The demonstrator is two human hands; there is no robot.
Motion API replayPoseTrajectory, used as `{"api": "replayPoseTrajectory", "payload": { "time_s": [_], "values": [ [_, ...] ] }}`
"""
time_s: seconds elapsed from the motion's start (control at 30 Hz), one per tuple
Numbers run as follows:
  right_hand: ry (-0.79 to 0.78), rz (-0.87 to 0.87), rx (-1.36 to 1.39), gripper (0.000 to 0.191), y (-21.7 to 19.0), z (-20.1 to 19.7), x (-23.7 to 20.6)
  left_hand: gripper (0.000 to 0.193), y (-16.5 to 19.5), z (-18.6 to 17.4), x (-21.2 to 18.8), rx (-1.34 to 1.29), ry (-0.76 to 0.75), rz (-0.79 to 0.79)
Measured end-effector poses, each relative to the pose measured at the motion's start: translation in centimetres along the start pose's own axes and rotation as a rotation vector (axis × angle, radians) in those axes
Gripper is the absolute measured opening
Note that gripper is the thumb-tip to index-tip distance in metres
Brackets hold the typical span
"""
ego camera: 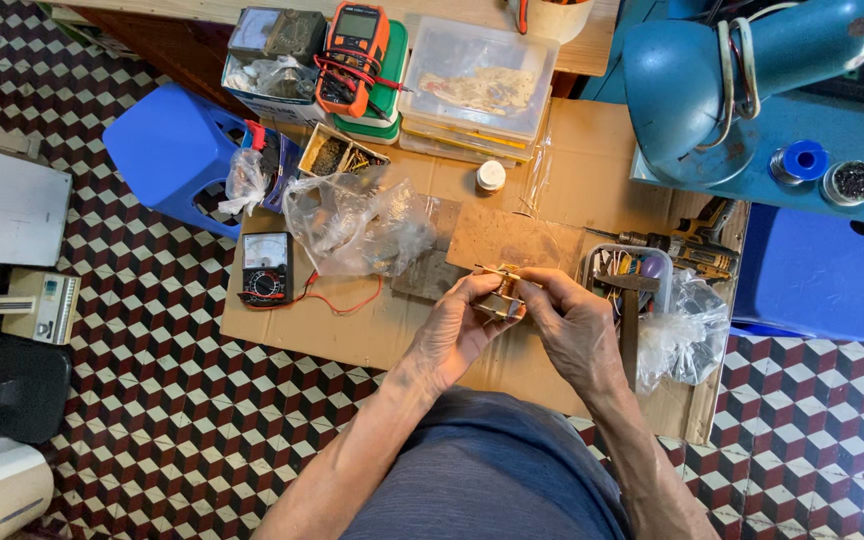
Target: The person winds copper wire around a small laminated core held in both hands. The person rotates the core and guides the wire to form tight, even turns. The person occasionally adjusts the wire tension and repositions the core to continue winding.
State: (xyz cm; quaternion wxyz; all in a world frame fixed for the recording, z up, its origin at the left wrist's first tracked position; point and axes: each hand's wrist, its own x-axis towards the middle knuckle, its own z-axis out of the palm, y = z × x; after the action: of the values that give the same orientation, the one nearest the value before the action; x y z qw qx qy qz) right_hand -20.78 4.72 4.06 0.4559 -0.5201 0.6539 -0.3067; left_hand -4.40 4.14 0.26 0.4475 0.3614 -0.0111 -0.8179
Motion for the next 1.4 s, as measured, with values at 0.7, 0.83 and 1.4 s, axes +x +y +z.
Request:
{"api": "replayPoseTrajectory", "payload": {
  "time_s": [0.7, 0.83, 1.4],
  "values": [
    [0.496, 0.029, 0.272, 0.022, -3.4, 10.0, -3.8, 0.036, 6.9, -0.4, -2.7, 0.215, -0.068, -0.083],
    [0.573, 0.025, 0.265, 0.022, -4.2, 12.3, -4.7, 0.040, 9.9, -1.3, -2.8, 0.292, -0.121, -0.092],
    [0.680, 0.050, 0.369, 0.018, -7.8, 13.9, -7.3, 0.042, 14.7, -0.6, -3.1, 0.320, -0.311, -0.279]
  ]
}}
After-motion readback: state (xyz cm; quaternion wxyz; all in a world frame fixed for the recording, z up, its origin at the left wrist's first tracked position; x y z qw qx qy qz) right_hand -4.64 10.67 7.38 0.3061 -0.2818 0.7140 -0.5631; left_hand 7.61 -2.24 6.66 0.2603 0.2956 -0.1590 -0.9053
